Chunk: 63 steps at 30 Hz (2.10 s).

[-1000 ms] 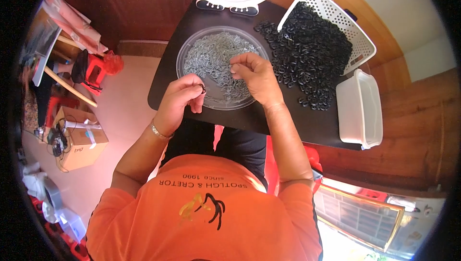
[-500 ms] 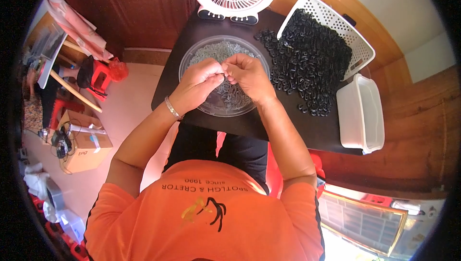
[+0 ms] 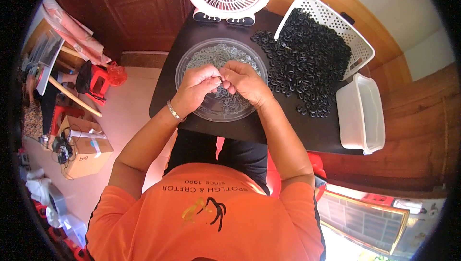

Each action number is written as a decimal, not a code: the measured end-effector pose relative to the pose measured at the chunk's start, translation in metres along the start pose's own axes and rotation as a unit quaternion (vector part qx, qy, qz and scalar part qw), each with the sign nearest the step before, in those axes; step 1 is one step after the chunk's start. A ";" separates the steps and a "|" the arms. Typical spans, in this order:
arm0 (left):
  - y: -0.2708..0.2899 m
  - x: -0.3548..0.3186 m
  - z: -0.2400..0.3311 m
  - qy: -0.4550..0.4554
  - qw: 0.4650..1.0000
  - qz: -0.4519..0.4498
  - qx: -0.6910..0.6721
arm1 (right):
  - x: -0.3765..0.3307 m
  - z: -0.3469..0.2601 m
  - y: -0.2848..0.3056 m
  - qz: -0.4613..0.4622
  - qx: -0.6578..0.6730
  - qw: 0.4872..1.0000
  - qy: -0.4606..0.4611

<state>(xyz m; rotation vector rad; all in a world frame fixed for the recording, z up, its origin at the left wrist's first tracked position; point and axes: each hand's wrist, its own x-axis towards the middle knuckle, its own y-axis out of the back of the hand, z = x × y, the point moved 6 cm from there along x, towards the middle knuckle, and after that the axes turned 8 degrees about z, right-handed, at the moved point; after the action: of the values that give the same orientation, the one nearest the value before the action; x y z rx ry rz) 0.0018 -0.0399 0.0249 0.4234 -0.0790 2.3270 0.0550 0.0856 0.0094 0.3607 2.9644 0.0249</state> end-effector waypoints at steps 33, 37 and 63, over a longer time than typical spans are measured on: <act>0.005 -0.001 -0.014 -0.032 0.999 0.020 -0.016 | -0.009 -0.007 0.003 0.035 -0.065 0.995 0.068; 0.001 -0.002 -0.014 0.054 0.997 -0.023 -0.047 | -0.010 -0.005 0.000 0.008 -0.093 0.994 0.050; 0.011 -0.001 -0.027 0.209 0.946 0.002 -0.247 | -0.017 -0.019 -0.007 0.098 -0.172 0.971 0.131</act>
<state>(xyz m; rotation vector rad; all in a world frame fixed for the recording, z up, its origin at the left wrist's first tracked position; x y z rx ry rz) -0.0128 -0.0434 -0.0004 -0.3196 -0.4430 2.2472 0.0671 0.0751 0.0307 0.6416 3.0792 0.6484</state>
